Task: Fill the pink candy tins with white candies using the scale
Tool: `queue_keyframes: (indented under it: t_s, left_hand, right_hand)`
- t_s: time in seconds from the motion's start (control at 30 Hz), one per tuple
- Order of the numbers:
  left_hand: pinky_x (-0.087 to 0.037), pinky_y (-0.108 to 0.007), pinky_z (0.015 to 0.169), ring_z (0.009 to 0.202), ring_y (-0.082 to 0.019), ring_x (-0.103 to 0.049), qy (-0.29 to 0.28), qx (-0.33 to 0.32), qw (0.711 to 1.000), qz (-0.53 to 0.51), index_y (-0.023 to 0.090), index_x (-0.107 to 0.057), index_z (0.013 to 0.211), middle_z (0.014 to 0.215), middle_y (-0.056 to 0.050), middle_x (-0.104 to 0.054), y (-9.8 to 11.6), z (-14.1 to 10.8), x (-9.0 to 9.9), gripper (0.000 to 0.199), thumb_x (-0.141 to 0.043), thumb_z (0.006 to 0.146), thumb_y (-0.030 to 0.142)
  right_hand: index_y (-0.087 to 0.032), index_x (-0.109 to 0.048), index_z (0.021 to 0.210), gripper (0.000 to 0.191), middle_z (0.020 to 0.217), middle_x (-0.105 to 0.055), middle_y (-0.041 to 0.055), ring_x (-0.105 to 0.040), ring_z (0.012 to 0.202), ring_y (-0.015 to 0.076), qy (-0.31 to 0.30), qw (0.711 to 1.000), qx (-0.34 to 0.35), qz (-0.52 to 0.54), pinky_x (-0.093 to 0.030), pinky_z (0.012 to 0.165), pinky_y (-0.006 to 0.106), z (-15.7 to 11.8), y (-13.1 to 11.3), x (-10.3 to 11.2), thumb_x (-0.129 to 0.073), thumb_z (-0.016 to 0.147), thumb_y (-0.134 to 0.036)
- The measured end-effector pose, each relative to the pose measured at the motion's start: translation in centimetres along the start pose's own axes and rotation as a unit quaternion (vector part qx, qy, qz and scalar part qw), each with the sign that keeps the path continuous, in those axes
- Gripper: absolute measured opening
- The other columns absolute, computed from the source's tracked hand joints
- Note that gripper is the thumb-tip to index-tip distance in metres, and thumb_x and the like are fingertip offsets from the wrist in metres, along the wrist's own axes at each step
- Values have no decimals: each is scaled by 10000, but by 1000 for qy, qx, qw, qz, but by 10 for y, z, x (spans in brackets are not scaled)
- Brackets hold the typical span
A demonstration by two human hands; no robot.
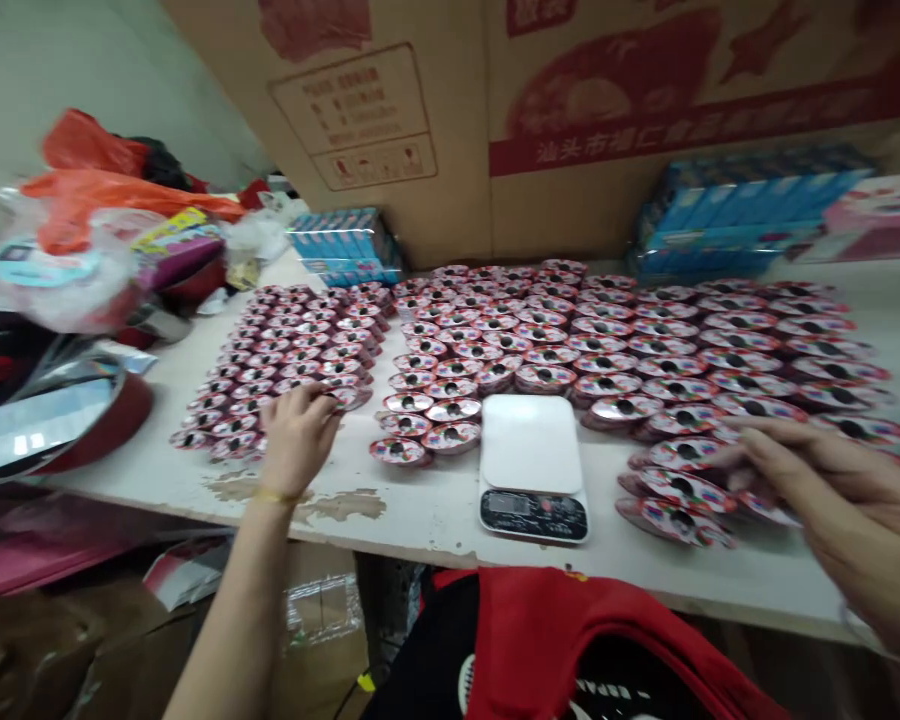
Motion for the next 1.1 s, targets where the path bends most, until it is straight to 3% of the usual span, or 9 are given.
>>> queue_keyframes:
  t_s: [0.1, 0.17, 0.3, 0.4, 0.57, 0.77, 0.9, 1.0, 1.1]
  left_hand:
    - [-449, -378, 806, 929, -227, -571, 35, -57, 988, -136, 226, -555, 923, 1004, -68, -588, 52, 16, 30, 128, -597, 828, 302]
    - [-467, -324, 744, 859, -191, -579, 12, -85, 973, -216, 215, -519, 1013, 964, -50, -591, 98, 27, 31, 227, -611, 824, 302]
    - [-475, -317, 755, 870, -186, -596, -65, -171, 942, -280, 202, -479, 1120, 997, -54, -619, 191, 37, -1, 321, -598, 829, 270]
    - [-468, -353, 781, 922, -221, -603, -96, -222, 933, -267, 181, -472, 1146, 1022, -77, -631, 228, 41, -28, 356, -599, 819, 242]
    - [-450, -376, 854, 1034, -240, -587, -114, -245, 921, -281, 177, -450, 1238, 1122, -106, -621, 230, 45, -38, 451, -605, 844, 334]
    - [-414, -399, 934, 1123, -241, -535, -32, -176, 944, -278, 222, -503, 1241, 1214, -94, -585, 185, 32, -14, 428, -601, 849, 364]
    - [-395, -417, 970, 1167, -244, -518, -11, -163, 952, -260, 251, -507, 1267, 1273, -96, -563, 175, 8, -15, 427, -594, 858, 336]
    - [-338, -474, 1040, 1295, -288, -426, -18, -183, 954, -238, 247, -423, 1368, 1402, -130, -472, 182, -5, -25, 551, -588, 860, 386]
    - [-279, -516, 1087, 1393, -321, -300, -28, -194, 955, -221, 240, -372, 1412, 1478, -143, -381, 193, -7, -33, 625, -575, 859, 450]
  right_hand:
    - [-209, -684, 892, 268, 756, -689, 62, -609, 610, 152, -66, 995, -52, 49, -500, 524, 250, 0, 3, -12, -668, 810, -464]
    - [-191, -636, 905, 280, 718, -677, 43, -594, 579, 135, -96, 989, -73, 90, -480, 508, 229, -1, 4, -20, -653, 828, -460]
    - [-179, -579, 807, 290, 663, -651, 25, -585, 554, 115, -140, 978, -92, 127, -463, 497, 199, -8, 3, -30, -640, 842, -460]
    - [-183, -564, 786, 280, 648, -635, 17, -556, 534, 108, -151, 975, -103, 129, -438, 474, 194, -14, 8, -29, -638, 850, -445]
    - [-197, -573, 785, 261, 686, -584, 8, -518, 573, 124, -165, 976, -94, 107, -438, 491, 236, -18, 13, -39, -625, 857, -443]
    - [-203, -616, 757, 181, 818, -556, 36, -522, 793, 180, -139, 985, 102, 19, -436, 735, 336, -4, -20, -97, -625, 868, -345]
    - [-205, -651, 781, 157, 849, -568, 63, -517, 860, 221, -158, 971, 170, -51, -415, 786, 382, 0, -23, -133, -615, 874, -326]
    - [-205, -674, 896, 142, 933, -590, 85, -531, 921, 235, -131, 973, 179, -59, -422, 818, 400, 4, -18, -122, -585, 892, -316]
    - [-220, -675, 912, 142, 929, -606, 71, -553, 931, 221, -74, 983, 160, -56, -430, 843, 396, 10, -8, -80, -565, 903, -309]
Point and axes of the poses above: each hand's wrist, its own z-axis towards the middle knuckle, its own x-axis out of the back of the hand, y = z × x, the point moved 6 cm from there along z, towards the middle knuckle
